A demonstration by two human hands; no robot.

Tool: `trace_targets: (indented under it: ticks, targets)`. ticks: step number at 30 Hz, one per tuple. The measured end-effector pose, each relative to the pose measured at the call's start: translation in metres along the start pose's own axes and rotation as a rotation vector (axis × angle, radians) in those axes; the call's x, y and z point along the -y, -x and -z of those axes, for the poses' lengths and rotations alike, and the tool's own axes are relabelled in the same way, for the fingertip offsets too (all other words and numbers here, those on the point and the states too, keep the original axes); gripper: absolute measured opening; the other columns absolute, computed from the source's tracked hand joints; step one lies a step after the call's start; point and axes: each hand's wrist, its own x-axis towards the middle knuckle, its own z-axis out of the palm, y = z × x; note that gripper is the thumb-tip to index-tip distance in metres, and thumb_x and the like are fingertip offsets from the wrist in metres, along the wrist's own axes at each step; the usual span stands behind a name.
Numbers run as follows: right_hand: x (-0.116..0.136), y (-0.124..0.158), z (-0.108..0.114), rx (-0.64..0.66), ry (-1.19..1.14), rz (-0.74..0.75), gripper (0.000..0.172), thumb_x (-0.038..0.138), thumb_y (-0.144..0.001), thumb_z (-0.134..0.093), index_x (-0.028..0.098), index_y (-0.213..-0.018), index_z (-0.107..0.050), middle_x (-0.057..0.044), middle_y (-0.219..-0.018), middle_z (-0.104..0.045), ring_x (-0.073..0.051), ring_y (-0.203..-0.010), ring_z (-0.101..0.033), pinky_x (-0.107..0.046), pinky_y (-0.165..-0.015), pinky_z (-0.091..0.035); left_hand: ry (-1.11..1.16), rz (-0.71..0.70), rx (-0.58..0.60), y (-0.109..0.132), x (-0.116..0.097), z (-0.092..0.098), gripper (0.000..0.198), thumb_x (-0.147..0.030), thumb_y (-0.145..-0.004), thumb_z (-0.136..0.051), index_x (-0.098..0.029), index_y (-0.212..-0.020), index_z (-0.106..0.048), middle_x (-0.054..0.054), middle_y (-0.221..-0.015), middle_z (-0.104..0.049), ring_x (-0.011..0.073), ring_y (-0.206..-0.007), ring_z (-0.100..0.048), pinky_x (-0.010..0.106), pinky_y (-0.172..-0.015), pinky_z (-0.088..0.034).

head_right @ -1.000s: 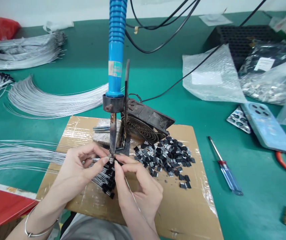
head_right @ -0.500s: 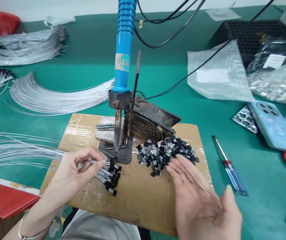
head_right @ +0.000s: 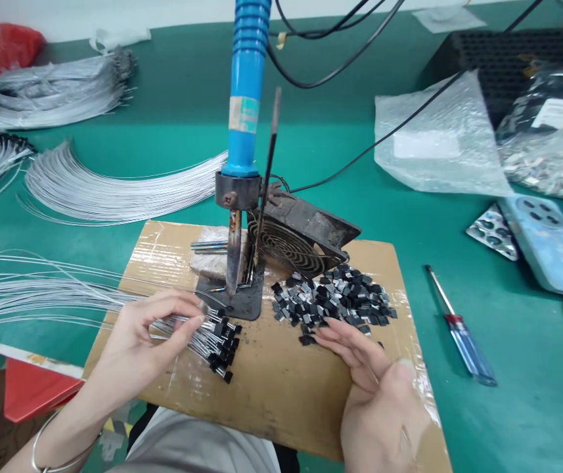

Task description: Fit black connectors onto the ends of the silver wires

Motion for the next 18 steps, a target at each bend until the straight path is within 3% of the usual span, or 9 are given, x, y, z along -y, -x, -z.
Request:
trace_targets:
  ticks: [3, 6, 9, 10, 13, 16, 18]
  targets:
    - [-0.001, -0.003, 0.002, -0.046, -0.004, -0.002, 0.058, 0.052, -0.100, -0.029, 0.013, -0.084, -0.069, -0.010, -0.087, -0.074, -0.024, -0.072, -0.071, -0.049, -0.080, -0.053, -0.094, -0.161, -0.086, 0.001, 0.006, 0.003, 0.013, -0.014, -0.089, -0.066, -0.021, -0.088, -0.077, 0.005, -0.100, -0.075, 0.0193, -0.095, -0.068, 0.033, -0.087, -0.050]
    - [-0.006, -0.007, 0.006, -0.049, 0.000, -0.024, 0.056, 0.049, -0.100, -0.029, 0.014, -0.081, -0.069, -0.009, -0.085, -0.074, -0.023, -0.070, -0.070, -0.046, -0.077, -0.052, -0.274, -0.301, -0.223, -0.007, 0.015, 0.016, 0.012, -0.013, -0.090, -0.066, -0.020, -0.092, -0.076, 0.006, -0.099, -0.076, 0.0204, -0.093, -0.067, 0.035, -0.087, -0.051]
    - [-0.010, -0.009, 0.008, -0.017, 0.035, -0.026, 0.056, 0.047, -0.100, -0.028, 0.014, -0.080, -0.069, -0.009, -0.079, -0.074, -0.023, -0.067, -0.069, -0.045, -0.075, -0.051, -0.665, -0.405, -0.303, -0.036, 0.032, 0.038, 0.014, -0.015, -0.094, -0.060, -0.016, -0.100, -0.073, 0.010, -0.104, -0.075, 0.0247, -0.095, -0.065, 0.040, -0.088, -0.051]
    - [-0.010, -0.010, 0.008, -0.014, 0.038, -0.019, 0.056, 0.048, -0.100, -0.028, 0.014, -0.080, -0.069, -0.009, -0.079, -0.074, -0.023, -0.066, -0.069, -0.045, -0.074, -0.051, -0.843, -0.420, -0.280, -0.050, 0.040, 0.046, 0.018, -0.017, -0.096, -0.057, -0.016, -0.105, -0.072, 0.011, -0.108, -0.075, 0.0274, -0.098, -0.064, 0.043, -0.088, -0.051]
    - [-0.011, -0.009, 0.006, -0.015, 0.020, 0.002, 0.054, 0.052, -0.098, -0.036, 0.015, -0.080, -0.069, -0.010, -0.081, -0.074, -0.023, -0.066, -0.069, -0.045, -0.071, -0.052, -0.956, -0.417, -0.214, -0.098, 0.065, 0.068, 0.025, -0.011, -0.094, -0.051, -0.011, -0.111, -0.069, 0.019, -0.117, -0.071, 0.0335, -0.104, -0.063, 0.047, -0.088, -0.049]
    - [-0.011, -0.007, 0.003, -0.025, -0.010, 0.026, 0.049, 0.054, -0.096, -0.045, 0.015, -0.078, -0.070, -0.010, -0.082, -0.074, -0.023, -0.066, -0.069, -0.044, -0.070, -0.053, -0.985, -0.415, -0.153, -0.136, 0.088, 0.080, 0.026, -0.002, -0.089, -0.047, -0.010, -0.098, -0.071, 0.020, -0.103, -0.072, 0.0332, -0.097, -0.065, 0.044, -0.084, -0.049]
    - [-0.010, -0.005, 0.002, -0.040, -0.022, 0.043, 0.048, 0.054, -0.095, -0.050, 0.014, -0.078, -0.070, -0.010, -0.081, -0.074, -0.023, -0.065, -0.069, -0.043, -0.070, -0.053, -0.977, -0.409, -0.141, -0.149, 0.099, 0.084, 0.026, -0.001, -0.087, -0.047, -0.012, -0.089, -0.070, 0.019, -0.097, -0.072, 0.0325, -0.094, -0.066, 0.043, -0.083, -0.049]
